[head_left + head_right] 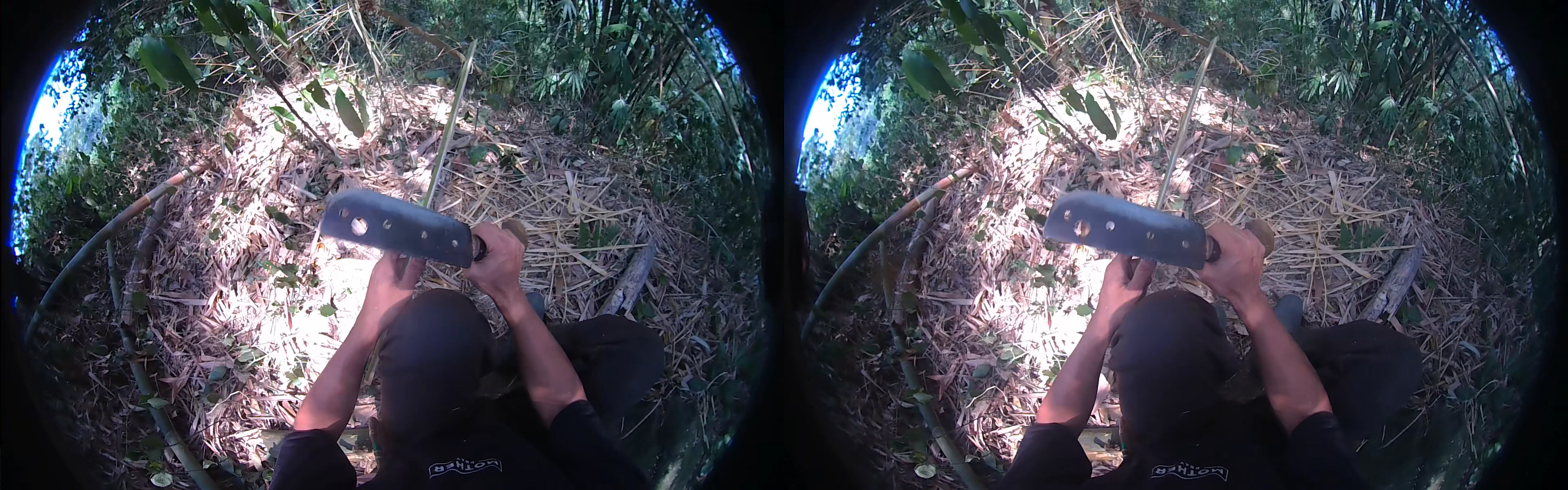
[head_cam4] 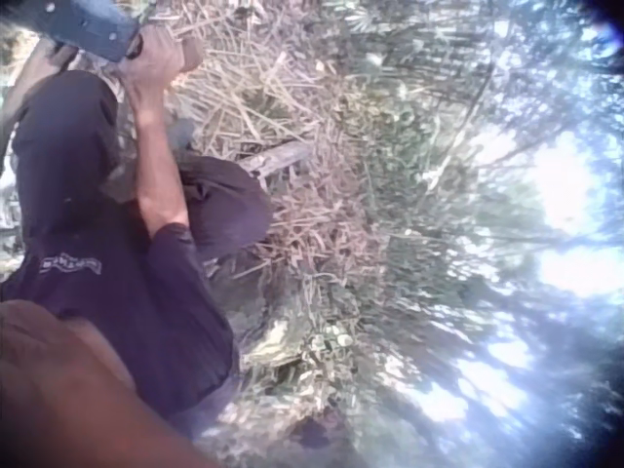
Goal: The person sits on the ground in a bamboo forest and uses a machete to shave the outer green layer off a bamboo stalk. They hold the stalk with one hand and use the machete to peel away the outer skin, revealing the lighter inner wood.
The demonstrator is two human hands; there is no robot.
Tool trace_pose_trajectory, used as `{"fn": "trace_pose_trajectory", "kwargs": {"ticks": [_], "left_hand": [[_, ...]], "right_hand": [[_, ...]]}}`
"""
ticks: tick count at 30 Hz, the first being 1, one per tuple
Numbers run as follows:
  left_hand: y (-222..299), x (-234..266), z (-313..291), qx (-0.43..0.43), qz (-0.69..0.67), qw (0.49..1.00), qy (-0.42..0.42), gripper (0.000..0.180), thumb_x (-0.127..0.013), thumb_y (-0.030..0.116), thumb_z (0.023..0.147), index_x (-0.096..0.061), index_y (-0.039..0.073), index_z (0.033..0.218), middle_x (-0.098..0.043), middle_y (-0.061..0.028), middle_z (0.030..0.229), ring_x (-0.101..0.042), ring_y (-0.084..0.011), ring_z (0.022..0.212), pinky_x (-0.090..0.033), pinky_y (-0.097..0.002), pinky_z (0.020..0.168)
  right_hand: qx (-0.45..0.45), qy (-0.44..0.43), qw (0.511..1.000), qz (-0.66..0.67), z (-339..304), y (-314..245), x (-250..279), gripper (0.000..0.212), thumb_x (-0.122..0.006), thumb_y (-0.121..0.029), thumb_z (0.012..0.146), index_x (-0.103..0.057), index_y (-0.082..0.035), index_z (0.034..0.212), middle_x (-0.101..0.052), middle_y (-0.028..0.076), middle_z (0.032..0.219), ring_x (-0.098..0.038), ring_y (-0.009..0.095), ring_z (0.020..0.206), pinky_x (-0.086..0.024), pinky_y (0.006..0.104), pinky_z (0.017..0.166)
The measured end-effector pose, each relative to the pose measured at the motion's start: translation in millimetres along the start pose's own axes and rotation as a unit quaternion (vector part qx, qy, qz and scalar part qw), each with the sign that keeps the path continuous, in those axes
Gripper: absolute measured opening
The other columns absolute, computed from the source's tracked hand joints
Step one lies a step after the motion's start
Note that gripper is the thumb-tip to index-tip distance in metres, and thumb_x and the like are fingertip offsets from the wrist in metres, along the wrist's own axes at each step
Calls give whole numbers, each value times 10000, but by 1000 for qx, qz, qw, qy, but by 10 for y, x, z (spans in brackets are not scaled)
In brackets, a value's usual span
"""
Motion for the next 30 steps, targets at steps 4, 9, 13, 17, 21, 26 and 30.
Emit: {"fn": "trace_pose_trajectory", "kwargs": {"ticks": [4, 9, 13, 17, 21, 26, 30], "left_hand": [[-5, 65, -60, -146, 259, 954, -46, 285, -560, 142, 917, -558, 0, 1163, -616, -198, 1077, -580, -363, 1054, -456, -454, 895], [136, 77, -119, -191, 140, 971, -5, 254, -599, 74, 886, -571, 12, 1130, -630, -136, 1049, -613, -256, 961, -489, -377, 835], [57, 22, -24, -69, -170, 983, -8, 279, -635, 56, 870, -563, 27, 1138, -636, -75, 1016, -606, -151, 906, -492, -289, 791], [-19, 66, 53, -105, -94, 990, -12, 306, -635, 82, 880, -533, 36, 1165, -630, -58, 983, -588, -120, 907, -486, -279, 783], [168, 51, -49, -118, -66, 991, 22, 311, -633, 81, 874, -526, 35, 1162, -627, -66, 963, -593, -139, 872, -486, -283, 762], [30, 143, -199, -163, 154, 971, 80, 341, -663, 133, 863, -548, 19, 1163, -621, -133, 996, -606, -257, 900, -483, -367, 806], [-285, 152, -388, -167, 220, 956, 104, 382, -691, 178, 850, -566, 6, 1167, -615, -169, 1044, -591, -324, 970, -460, -434, 866]], "right_hand": [[93, -30, 995, -20, 8, -156, 64, 291, -739, -312, 643, -644, -98, 815, -647, 78, 769, -636, 298, 736, -484, 401, 717], [110, -62, 992, -15, -28, -203, -16, 291, -719, -262, 598, -631, -97, 821, -635, 69, 774, -635, 295, 753, -480, 406, 715], [128, -93, 987, -16, 31, -314, 62, 267, -699, -222, 605, -621, -94, 826, -613, 66, 739, -628, 290, 731, -466, 411, 688], [150, -87, 985, -4, 59, -295, 26, 244, -691, -198, 610, -618, -100, 821, -608, 61, 740, -624, 281, 733, -446, 403, 664], [156, -75, 985, 28, 55, -307, -3, 233, -682, -199, 627, -628, -105, 833, -616, 62, 764, -623, 269, 763, -437, 393, 673], [146, -70, 987, -2, 47, -370, 34, 300, -714, -253, 615, -634, -64, 834, -672, 99, 841, -655, 290, 819, -483, 391, 733], [147, -98, 984, -1, 52, -285, -3, 280, -700, -257, 624, -640, -75, 828, -666, 91, 803, -653, 286, 787, -479, 394, 712]]}}
Point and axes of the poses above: each hand's wrist, its own z-axis towards the middle knuckle, its own x-axis out of the back of the hand, y = z × x, the point moved 3 cm from there along z, towards the middle knuckle
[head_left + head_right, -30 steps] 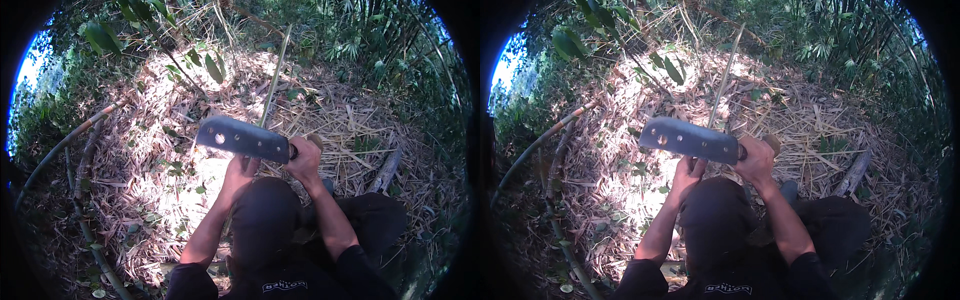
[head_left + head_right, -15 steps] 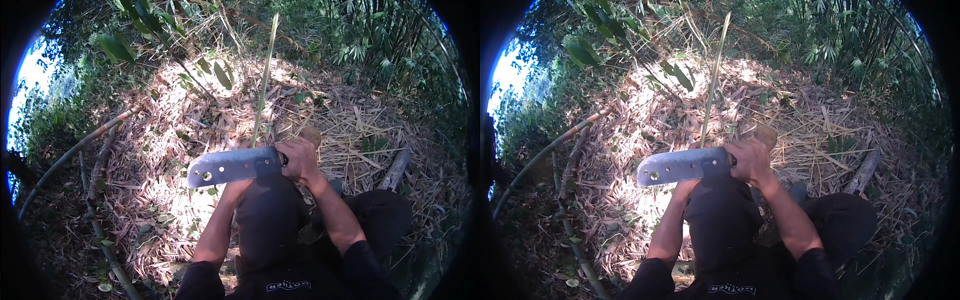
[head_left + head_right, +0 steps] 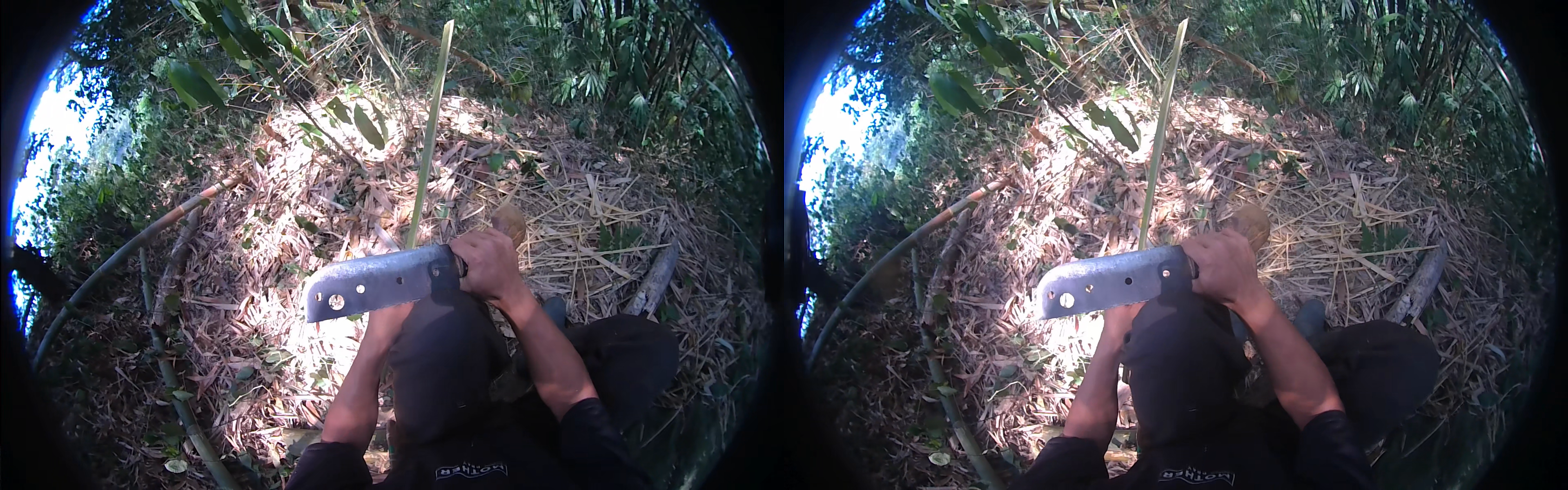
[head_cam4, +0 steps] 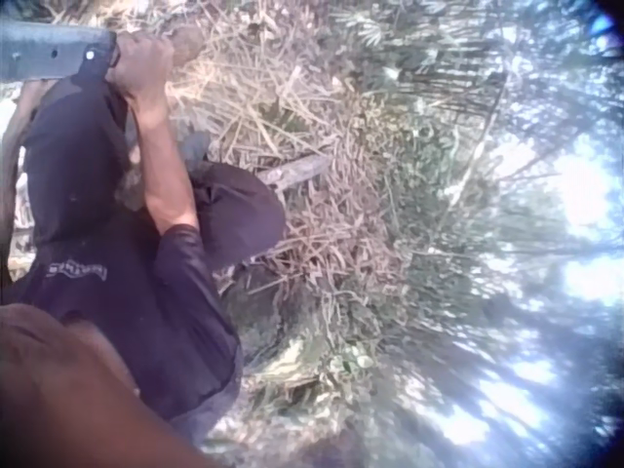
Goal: The person sits on the ground in a bamboo forest and uses a machete to shave the outer green layer off a bamboo stalk. They hold the stalk with one hand and use the machete to peel away the outer skin, revealing the lighter inner wood.
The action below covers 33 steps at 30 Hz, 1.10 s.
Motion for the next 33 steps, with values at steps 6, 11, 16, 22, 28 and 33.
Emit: {"fn": "trace_pose_trajectory", "kwargs": {"ticks": [6, 11, 16, 22, 28, 33], "left_hand": [[224, 76, 298, 61, -60, 996, -23, 354, -672, 144, 855, -563, -3, 1158, -620, -163, 1037, -597, -315, 956, -465, -410, 869], [227, 32, 521, 42, -196, 979, -40, 337, -671, 112, 867, -534, 39, 1166, -612, -64, 981, -585, -153, 907, -471, -290, 804], [303, -8, 508, 118, -361, 923, -60, 241, -647, 100, 890, -547, 59, 1105, -602, -25, 969, -568, -84, 876, -460, -229, 757], [67, 13, 66, 21, 7, 1000, -4, 297, -634, 187, 899, -583, 14, 1134, -635, -135, 1024, -625, -275, 926, -491, -363, 796], [-39, 48, -147, 199, -159, 966, -41, 292, -635, 184, 891, -620, -18, 1101, -655, -191, 1034, -622, -356, 965, -470, -433, 851], [92, 209, 118, 185, -149, 971, 14, 253, -560, 148, 924, -621, -32, 1092, -648, -204, 1039, -616, -376, 968, -464, -441, 864]], "right_hand": [[-17, 8, 1000, 11, 4, -48, 2, 221, -684, -255, 654, -645, -86, 791, -644, 81, 724, -648, 285, 714, -473, 398, 655], [-20, -18, 1000, -4, 11, -36, -6, 251, -701, -295, 665, -652, -72, 769, -671, 92, 743, -656, 289, 709, -495, 388, 672], [2, -3, 1000, 1, 35, -8, -15, 173, -661, -241, 669, -640, -95, 760, -641, 74, 685, -650, 282, 696, -466, 399, 641], [16, 6, 1000, -4, 53, 12, -70, 185, -654, -264, 678, -647, -104, 769, -659, 63, 710, -661, 266, 712, -475, 389, 657], [-16, -44, 999, 2, 52, -44, -69, 219, -667, -290, 702, -643, -89, 788, -665, 82, 740, -663, 286, 749, -493, 392, 686], [-19, 13, 999, -35, -51, -30, -174, 253, -712, -210, 696, -606, -48, 860, -662, 127, 827, -652, 321, 806, -501, 417, 719]]}}
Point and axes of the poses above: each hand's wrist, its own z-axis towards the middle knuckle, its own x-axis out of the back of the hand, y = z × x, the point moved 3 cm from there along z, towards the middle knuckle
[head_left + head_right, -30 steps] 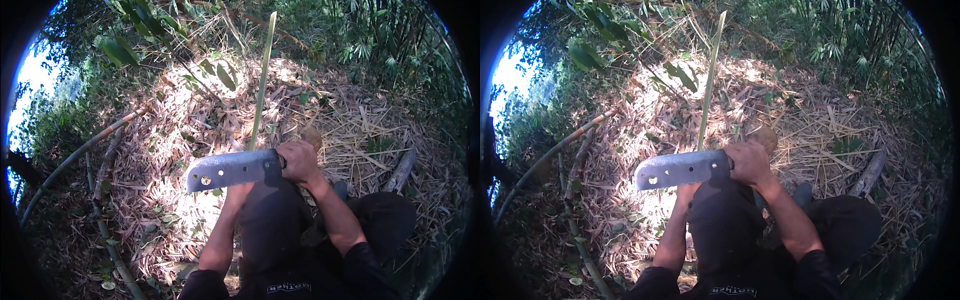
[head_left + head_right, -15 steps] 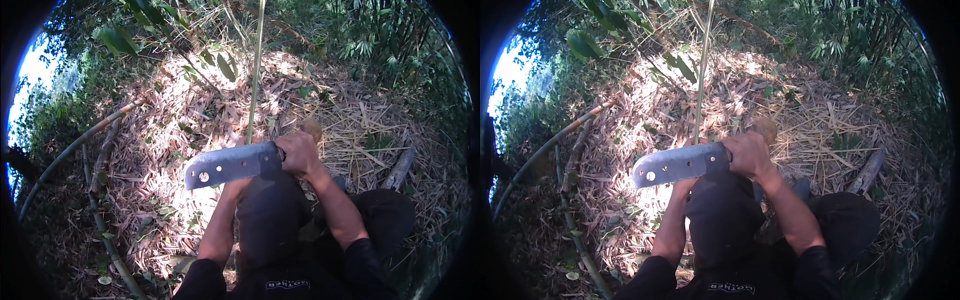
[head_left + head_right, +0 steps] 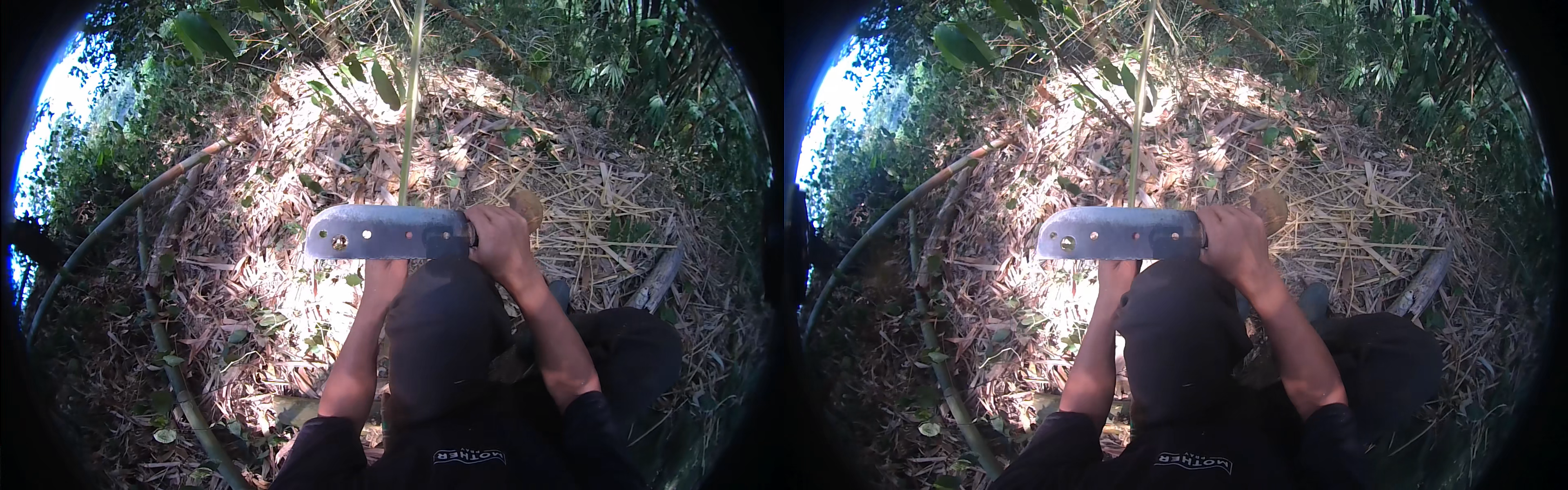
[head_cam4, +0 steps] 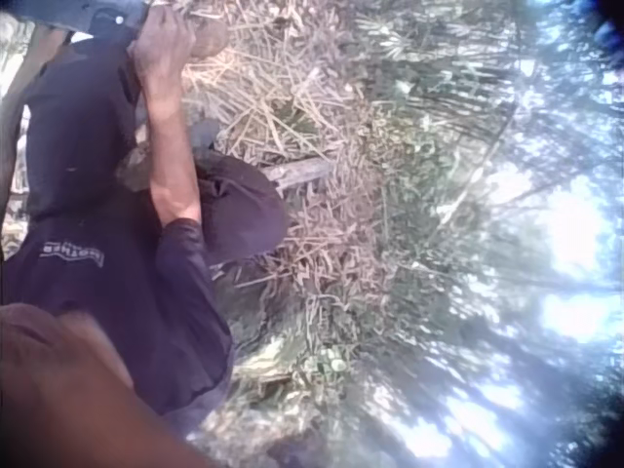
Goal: The person sits on the ground in a bamboo forest and uses a machete to shave the outer green layer off a bamboo stalk. They hold the stalk with one hand and use the machete to peel away the outer skin, revealing the lighter inner wood.
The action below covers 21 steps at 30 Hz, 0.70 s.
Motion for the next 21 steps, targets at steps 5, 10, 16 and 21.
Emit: {"fn": "trace_pose_trajectory", "kwargs": {"ticks": [5, 10, 16, 21], "left_hand": [[-174, 73, 101, -265, 349, 899, 18, 254, -514, 108, 919, -612, 25, 1138, -634, -189, 1087, -583, -385, 1008, -425, -507, 911], [-120, -46, 227, -309, 448, 839, -17, 390, -498, 151, 874, -582, 49, 1240, -597, -195, 1181, -529, -380, 1144, -370, -548, 1013], [-129, -163, 315, -250, 446, 858, -59, 367, -491, 128, 879, -591, 52, 1224, -598, -187, 1170, -540, -371, 1123, -365, -548, 1020], [-79, -186, 179, -208, 290, 934, -23, 247, -517, 113, 883, -612, 33, 1097, -605, -178, 1065, -572, -377, 1017, -399, -526, 953]], "right_hand": [[-38, -30, 999, 16, 45, -91, 70, 333, -741, -187, 682, -591, -35, 938, -653, 144, 871, -643, 348, 858, -500, 445, 740], [-107, -57, 993, -2, 102, 11, 81, 448, -808, -214, 616, -589, -53, 972, -653, 146, 838, -643, 371, 812, -493, 458, 747], [-116, -78, 990, -8, 111, 12, 34, 418, -785, -283, 674, -590, -58, 968, -647, 166, 766, -645, 387, 758, -493, 480, 714], [-105, -57, 993, 19, -51, 62, -111, 384, -754, -348, 735, -583, -47, 902, -639, 188, 745, -642, 400, 741, -492, 497, 689]]}}
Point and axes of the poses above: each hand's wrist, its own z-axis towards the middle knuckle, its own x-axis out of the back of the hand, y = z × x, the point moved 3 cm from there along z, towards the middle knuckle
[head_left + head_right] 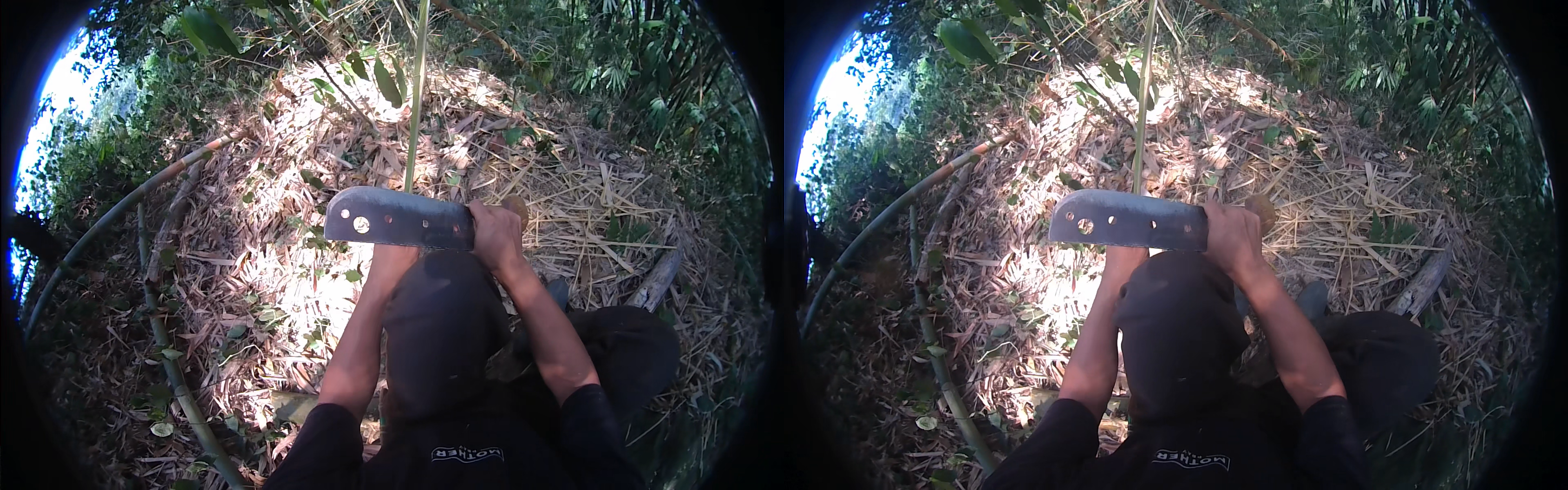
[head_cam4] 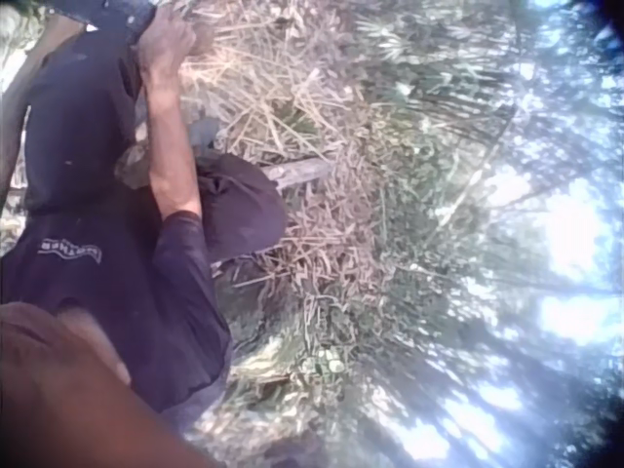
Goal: The person sits on the ground in a bamboo forest and uses a machete to shave the outer green layer off a bamboo stalk. They hold the stalk with one hand and use the machete to peel away the outer skin, revealing the lighter inner wood.
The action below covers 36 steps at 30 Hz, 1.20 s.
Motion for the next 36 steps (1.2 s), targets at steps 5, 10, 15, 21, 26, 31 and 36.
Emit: {"fn": "trace_pose_trajectory", "kwargs": {"ticks": [5, 10, 15, 21, 26, 31, 36], "left_hand": [[-185, -89, -12, -92, 41, 991, 92, 223, -583, 119, 854, -598, 16, 1051, -609, -152, 1005, -586, -363, 934, -433, -485, 899], [133, 199, 231, 85, -211, 974, 19, 351, -680, 165, 813, -542, 24, 1104, -584, -142, 942, -566, -292, 886, -444, -402, 797], [84, 204, 56, 19, -184, 982, 36, 416, -672, 87, 827, -505, 27, 1203, -572, -122, 996, -569, -274, 892, -446, -403, 799], [-14, 201, -46, 68, -197, 978, -4, 367, -640, 97, 854, -512, 20, 1189, -564, -119, 999, -554, -261, 893, -452, -389, 808], [80, 249, -144, 135, -270, 953, 21, 336, -612, 97, 865, -533, 22, 1183, -577, -113, 1033, -564, -253, 912, -462, -383, 835], [-84, 152, -405, -40, 176, 983, -18, 314, -560, 110, 888, -572, 38, 1193, -593, -133, 1080, -588, -291, 987, -469, -431, 872], [51, 360, -475, -72, 193, 977, -56, 333, -523, 193, 920, -575, 38, 1210, -553, -190, 1251, -529, -366, 1156, -388, -481, 996]], "right_hand": [[19, 25, 999, 6, -7, 52, -92, 332, -686, -344, 775, -552, -41, 787, -613, 178, 656, -624, 412, 657, -473, 499, 633], [86, 22, 996, -20, 113, 66, 49, 334, -683, -356, 761, -560, -46, 780, -621, 172, 663, -628, 402, 652, -469, 495, 621], [88, -25, 996, -24, 121, 128, -52, 416, -681, -449, 790, -559, -53, 823, -626, 160, 668, -642, 383, 674, -492, 489, 644], [127, 27, 990, -52, 138, 28, -21, 259, -628, -306, 814, -539, -64, 783, -615, 128, 660, -641, 340, 650, -499, 444, 613], [144, 92, 983, -64, 173, -5, -17, 118, -580, -182, 772, -529, -77, 761, -604, 114, 662, -636, 307, 642, -495, 422, 598], [156, 104, 980, -65, 184, -54, 5, 80, -563, -153, 773, -531, -80, 760, -597, 102, 653, -628, 294, 635, -493, 408, 598], [152, 103, 980, -81, 195, -54, 55, 47, -548, -127, 766, -534, -82, 758, -597, 94, 656, -621, 288, 629, -492, 404, 599]]}}
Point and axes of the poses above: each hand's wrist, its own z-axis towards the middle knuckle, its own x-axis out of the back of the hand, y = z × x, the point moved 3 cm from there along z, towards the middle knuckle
